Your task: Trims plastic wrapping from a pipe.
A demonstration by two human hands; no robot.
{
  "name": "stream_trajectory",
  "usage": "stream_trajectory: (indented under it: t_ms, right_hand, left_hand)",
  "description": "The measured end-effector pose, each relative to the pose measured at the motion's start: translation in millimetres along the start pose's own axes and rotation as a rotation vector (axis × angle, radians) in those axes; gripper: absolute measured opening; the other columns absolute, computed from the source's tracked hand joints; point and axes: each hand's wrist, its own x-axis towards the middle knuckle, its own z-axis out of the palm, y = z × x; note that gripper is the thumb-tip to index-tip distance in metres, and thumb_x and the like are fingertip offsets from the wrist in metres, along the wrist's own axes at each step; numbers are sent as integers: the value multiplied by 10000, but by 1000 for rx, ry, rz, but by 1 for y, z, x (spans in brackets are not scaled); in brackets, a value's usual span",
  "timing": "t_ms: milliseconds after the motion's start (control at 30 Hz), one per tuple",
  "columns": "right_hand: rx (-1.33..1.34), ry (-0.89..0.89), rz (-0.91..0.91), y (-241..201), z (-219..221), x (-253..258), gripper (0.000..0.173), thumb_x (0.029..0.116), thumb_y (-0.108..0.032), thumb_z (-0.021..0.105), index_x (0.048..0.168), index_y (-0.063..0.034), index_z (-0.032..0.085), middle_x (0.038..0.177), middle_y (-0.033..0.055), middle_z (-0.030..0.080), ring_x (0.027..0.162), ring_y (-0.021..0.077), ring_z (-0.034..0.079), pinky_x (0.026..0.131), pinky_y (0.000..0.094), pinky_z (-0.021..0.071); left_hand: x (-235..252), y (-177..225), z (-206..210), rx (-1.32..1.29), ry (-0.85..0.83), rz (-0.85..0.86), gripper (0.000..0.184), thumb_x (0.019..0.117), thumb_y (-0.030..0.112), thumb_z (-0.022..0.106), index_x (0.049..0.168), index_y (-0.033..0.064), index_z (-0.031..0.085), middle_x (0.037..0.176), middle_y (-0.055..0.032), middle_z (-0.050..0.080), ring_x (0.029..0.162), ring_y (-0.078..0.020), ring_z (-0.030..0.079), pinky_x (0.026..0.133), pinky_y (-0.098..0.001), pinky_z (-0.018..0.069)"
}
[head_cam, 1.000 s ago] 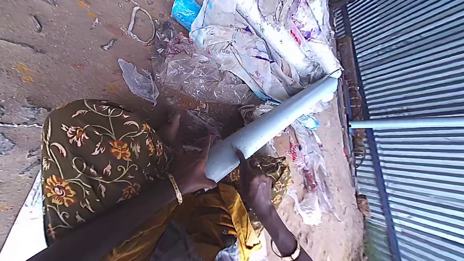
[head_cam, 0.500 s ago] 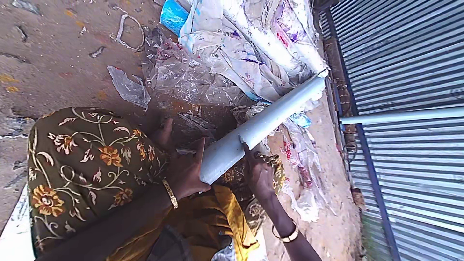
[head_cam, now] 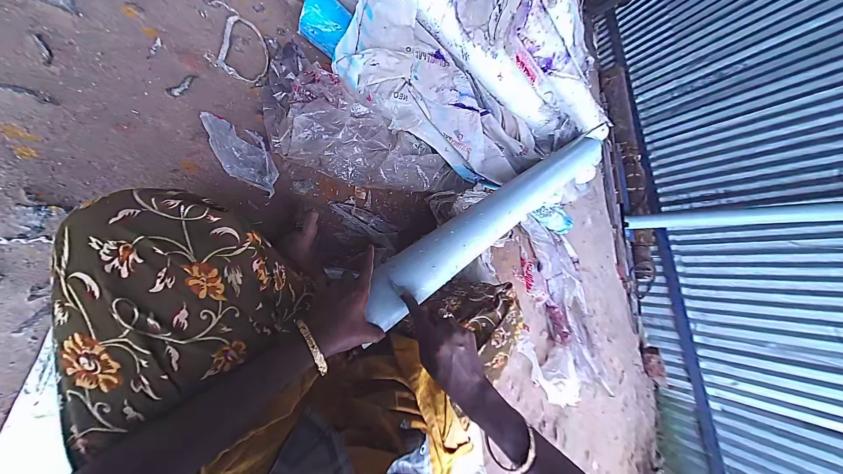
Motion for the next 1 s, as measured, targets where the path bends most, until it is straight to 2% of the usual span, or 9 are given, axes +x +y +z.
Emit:
stream_trajectory:
  t_ms: [133, 200, 267, 367, 500, 633, 767, 900, 1000]
  right_hand:
    - [36, 51, 222, 16, 8, 6, 423, 918, -42, 555, 1317, -19, 693, 640, 178, 648, 517, 369, 642, 489, 477, 520]
    - [24, 50, 134, -1, 9, 0, 440, 871, -49, 583, 1288, -46, 721, 619, 144, 641, 472, 316, 626, 435, 424, 502]
    - [12, 65, 116, -4, 11, -2, 440, 853, -43, 594, 1268, -65, 736, 678, 142, 661, 486, 295, 629, 429, 397, 501]
    - [11, 35, 271, 17, 4, 13, 440, 908, -25, 572, 1332, -44, 689, 688, 179, 668, 533, 363, 650, 472, 475, 506]
    - [23, 35, 169, 9, 8, 4, 466, 856, -27, 607, 1311, -45, 705, 677, 171, 664, 503, 341, 645, 445, 447, 512]
    - [24, 47, 279, 25, 7, 12, 433, 916, -35, 570, 1334, -21, 680, 670, 190, 661, 527, 374, 647, 480, 484, 509]
    - [43, 21, 171, 15, 3, 6, 463, 868, -39, 586, 1315, -58, 706, 663, 163, 656, 505, 348, 641, 446, 456, 507]
    - [53, -12, 257, 26, -2, 15, 423, 936, -38, 571, 1344, -48, 682, 710, 203, 679, 573, 395, 671, 506, 508, 526]
    - [58, 17, 184, 20, 2, 11, 454, 876, -36, 584, 1314, -52, 706, 665, 179, 655, 513, 367, 640, 454, 478, 501]
  left_hand:
    - [-1, 2, -1, -49, -2, -10, 1347, 772, 371, 883, 1629, 74, -113, 1566, -311, 353, 1429, -488, 383, 1170, -723, 102]
    - [0, 2, -1, -51, 0, -9, 1354, 762, 359, 886, 1628, 71, -115, 1576, -301, 345, 1454, -466, 357, 1178, -717, 76]
    - [1, 2, 1, -32, 13, 3, 1366, 749, 369, 892, 1627, 58, -108, 1597, -287, 325, 1463, -454, 353, 1180, -705, 89]
    - [3, 2, 3, -26, 33, -5, 1370, 737, 373, 902, 1630, 54, -86, 1594, -298, 320, 1437, -474, 378, 1177, -711, 74]
    - [3, 1, 1, -35, 18, -19, 1382, 741, 362, 902, 1625, 61, -116, 1580, -307, 335, 1424, -474, 392, 1175, -697, 127]
    - [4, 1, 1, -44, 21, -6, 1379, 738, 342, 903, 1625, 58, -114, 1595, -297, 319, 1450, -464, 366, 1178, -696, 119]
    - [6, -3, 2, -68, 39, 7, 1393, 728, 387, 906, 1628, 66, -108, 1561, -315, 357, 1420, -472, 400, 1157, -693, 198]
    - [8, -6, 7, -138, 143, 76, 1332, 766, 540, 844, 1637, 48, -35, 1563, -292, 373, 1440, -451, 386, 1155, -698, 207]
    - [11, -12, 6, -204, 337, 170, 1045, 896, 517, 715, 1628, 16, 164, 1504, -306, 438, 1384, -459, 447, 1123, -626, 334]
